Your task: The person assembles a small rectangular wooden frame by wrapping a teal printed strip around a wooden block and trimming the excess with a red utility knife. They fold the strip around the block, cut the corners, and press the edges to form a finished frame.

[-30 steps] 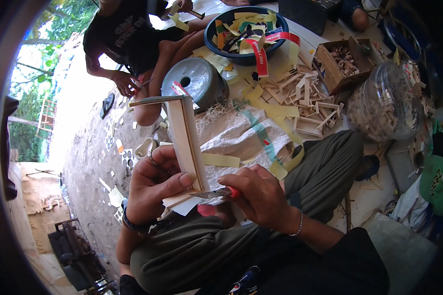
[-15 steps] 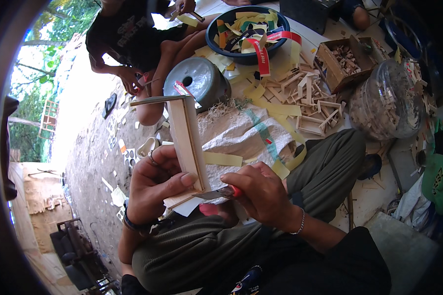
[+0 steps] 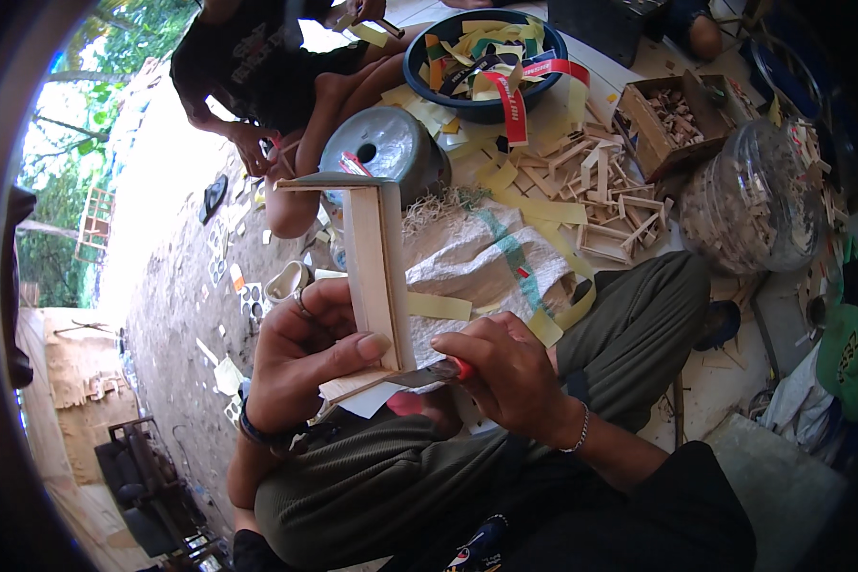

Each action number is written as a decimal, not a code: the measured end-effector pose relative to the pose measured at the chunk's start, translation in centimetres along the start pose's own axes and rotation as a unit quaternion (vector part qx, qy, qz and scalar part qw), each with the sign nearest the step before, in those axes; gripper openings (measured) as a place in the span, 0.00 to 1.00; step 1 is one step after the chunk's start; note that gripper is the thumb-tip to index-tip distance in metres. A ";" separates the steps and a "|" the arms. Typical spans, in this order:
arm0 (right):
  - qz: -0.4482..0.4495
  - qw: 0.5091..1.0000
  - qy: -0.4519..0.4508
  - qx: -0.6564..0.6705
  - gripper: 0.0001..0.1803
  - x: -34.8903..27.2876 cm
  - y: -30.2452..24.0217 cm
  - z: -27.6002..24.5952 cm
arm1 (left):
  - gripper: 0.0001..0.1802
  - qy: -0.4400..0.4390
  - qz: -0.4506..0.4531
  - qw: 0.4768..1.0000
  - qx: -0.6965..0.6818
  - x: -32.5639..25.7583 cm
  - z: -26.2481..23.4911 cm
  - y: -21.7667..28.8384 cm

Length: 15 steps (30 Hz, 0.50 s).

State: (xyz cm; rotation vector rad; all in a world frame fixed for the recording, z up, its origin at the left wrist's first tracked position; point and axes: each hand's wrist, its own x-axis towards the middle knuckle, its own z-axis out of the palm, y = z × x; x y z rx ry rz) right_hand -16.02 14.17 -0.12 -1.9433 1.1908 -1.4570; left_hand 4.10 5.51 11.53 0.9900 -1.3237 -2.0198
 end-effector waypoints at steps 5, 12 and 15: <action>0.000 1.000 -0.002 0.003 0.22 -0.1 0.3 0.1 | 0.23 0.003 -0.011 1.000 0.000 0.0 0.2 0.1; -0.006 1.000 -0.016 0.007 0.24 -0.3 0.9 0.3 | 0.23 0.010 -0.021 1.000 0.005 0.1 0.2 0.1; -0.005 1.000 -0.020 0.008 0.24 -0.3 1.0 0.3 | 0.23 0.004 -0.019 1.000 0.005 0.2 0.2 0.0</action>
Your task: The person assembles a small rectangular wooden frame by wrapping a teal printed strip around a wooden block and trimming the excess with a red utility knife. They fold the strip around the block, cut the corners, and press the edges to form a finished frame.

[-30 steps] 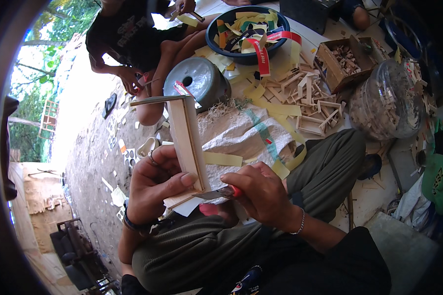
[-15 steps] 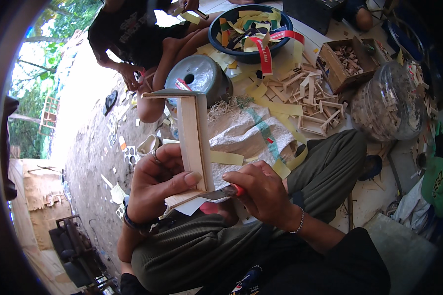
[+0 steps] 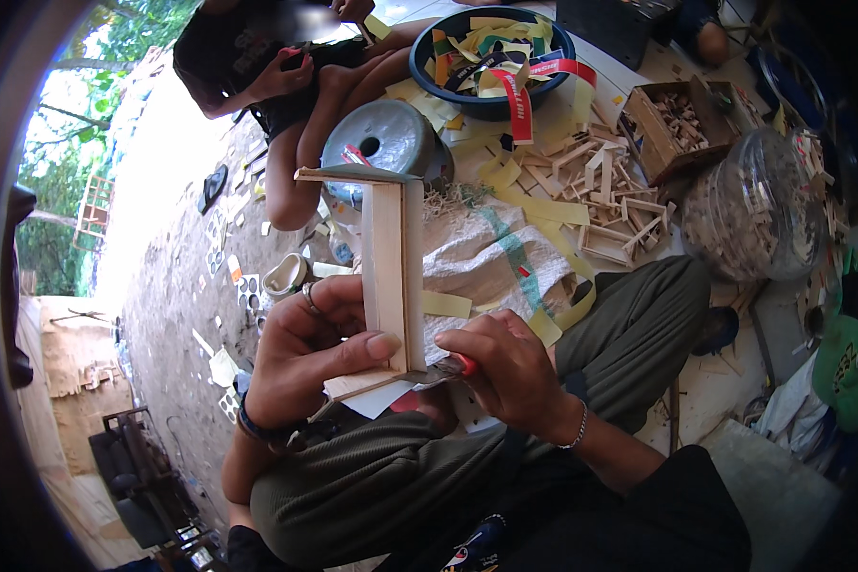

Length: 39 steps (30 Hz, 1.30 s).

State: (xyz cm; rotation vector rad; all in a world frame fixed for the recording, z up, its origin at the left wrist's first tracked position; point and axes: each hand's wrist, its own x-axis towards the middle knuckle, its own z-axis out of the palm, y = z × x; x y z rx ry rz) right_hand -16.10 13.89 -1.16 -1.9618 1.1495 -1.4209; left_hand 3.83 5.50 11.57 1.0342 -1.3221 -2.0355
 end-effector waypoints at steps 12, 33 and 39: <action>0.001 1.000 0.009 0.016 0.23 0.2 0.7 0.0 | 0.23 -0.023 -0.042 0.998 -0.044 0.5 -0.4 -0.1; 0.274 0.891 0.208 0.295 0.26 4.5 -1.9 2.3 | 0.12 0.156 0.119 0.980 -0.010 3.1 -0.5 -3.8; 0.287 0.911 0.251 0.156 0.11 5.6 -1.1 2.1 | 0.22 0.145 0.168 0.972 0.073 3.0 -0.6 -3.8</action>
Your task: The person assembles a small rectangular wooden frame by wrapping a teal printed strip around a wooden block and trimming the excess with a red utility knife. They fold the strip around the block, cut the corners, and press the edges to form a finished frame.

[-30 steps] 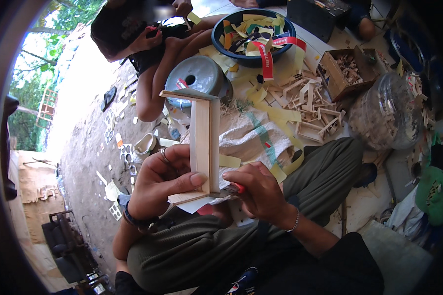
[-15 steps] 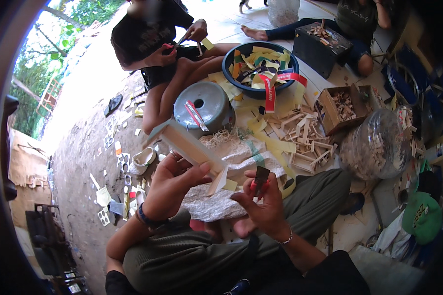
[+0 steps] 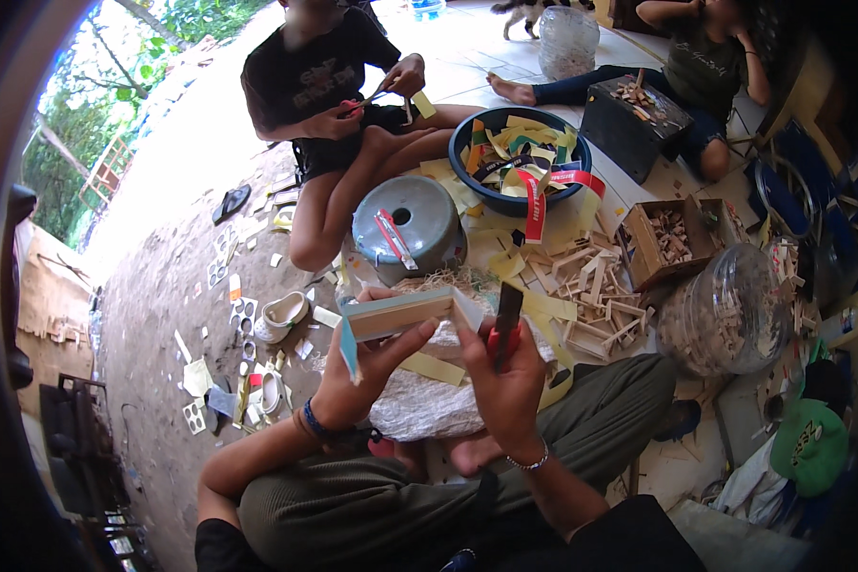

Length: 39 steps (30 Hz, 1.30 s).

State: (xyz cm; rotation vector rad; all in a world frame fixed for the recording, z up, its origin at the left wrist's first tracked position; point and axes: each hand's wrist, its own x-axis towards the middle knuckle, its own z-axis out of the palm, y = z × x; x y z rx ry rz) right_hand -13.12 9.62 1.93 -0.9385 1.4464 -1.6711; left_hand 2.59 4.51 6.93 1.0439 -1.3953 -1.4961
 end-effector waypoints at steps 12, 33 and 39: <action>-0.191 0.962 -0.009 -0.195 0.11 5.5 -2.1 -4.0 | 0.26 -0.169 -0.059 0.984 -0.004 0.3 -2.6 -1.0; -0.222 0.953 -0.138 -0.155 0.17 5.7 -3.4 -5.5 | 0.22 -0.146 -0.197 0.969 -0.021 0.5 -1.0 -0.3; -0.116 0.980 -0.156 -0.040 0.18 2.1 1.2 -6.4 | 0.23 -0.112 -0.199 0.966 -0.117 0.4 -1.1 0.6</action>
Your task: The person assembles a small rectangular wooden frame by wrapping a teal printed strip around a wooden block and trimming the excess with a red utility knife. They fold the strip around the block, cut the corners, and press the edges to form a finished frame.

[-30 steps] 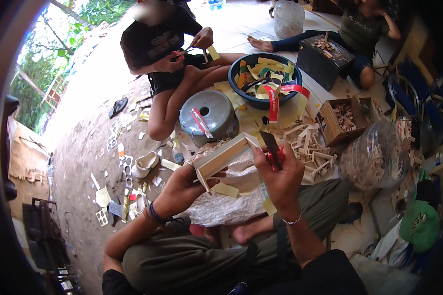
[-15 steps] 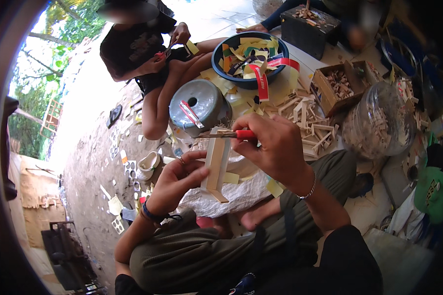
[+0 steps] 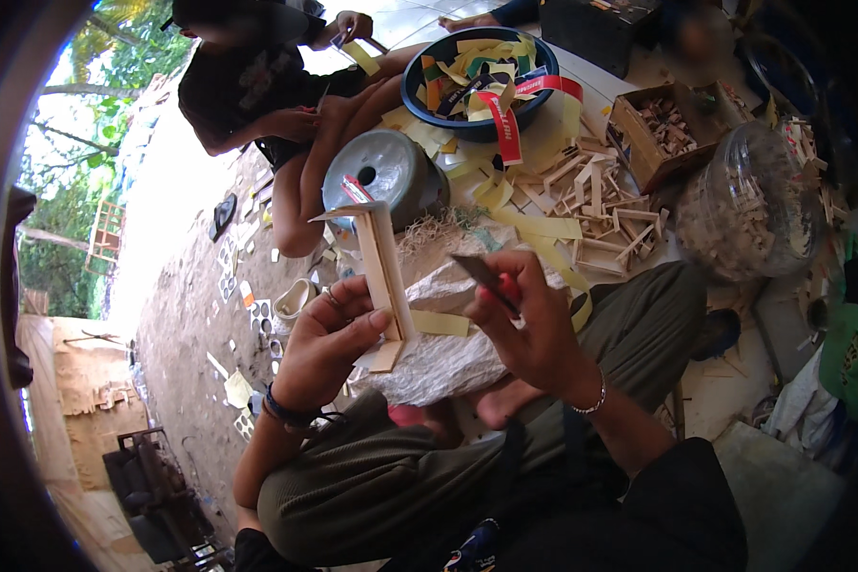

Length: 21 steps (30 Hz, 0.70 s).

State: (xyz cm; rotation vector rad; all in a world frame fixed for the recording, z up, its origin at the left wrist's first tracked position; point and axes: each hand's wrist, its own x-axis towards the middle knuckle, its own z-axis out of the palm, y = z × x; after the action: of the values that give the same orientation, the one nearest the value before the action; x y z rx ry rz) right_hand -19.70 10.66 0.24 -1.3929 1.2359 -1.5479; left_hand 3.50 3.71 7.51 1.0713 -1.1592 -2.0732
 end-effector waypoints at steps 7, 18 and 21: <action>-0.093 0.991 -0.081 -0.054 0.16 -4.5 1.9 1.6 | 0.23 0.010 0.019 1.000 0.022 -0.7 0.8 1.1; -0.158 0.981 -0.069 -0.089 0.18 -3.2 1.1 2.1 | 0.25 -0.001 0.012 0.999 0.031 -1.0 0.8 1.4; -0.160 0.980 -0.074 -0.087 0.18 -3.1 1.1 2.2 | 0.25 -0.003 0.015 1.000 0.022 -1.0 0.7 1.2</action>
State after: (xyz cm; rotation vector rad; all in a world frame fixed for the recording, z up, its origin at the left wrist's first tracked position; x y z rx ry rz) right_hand -17.12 12.86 -1.82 -1.8606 1.1173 -1.5386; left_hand 3.52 4.23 9.18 1.0603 -1.2216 -2.0384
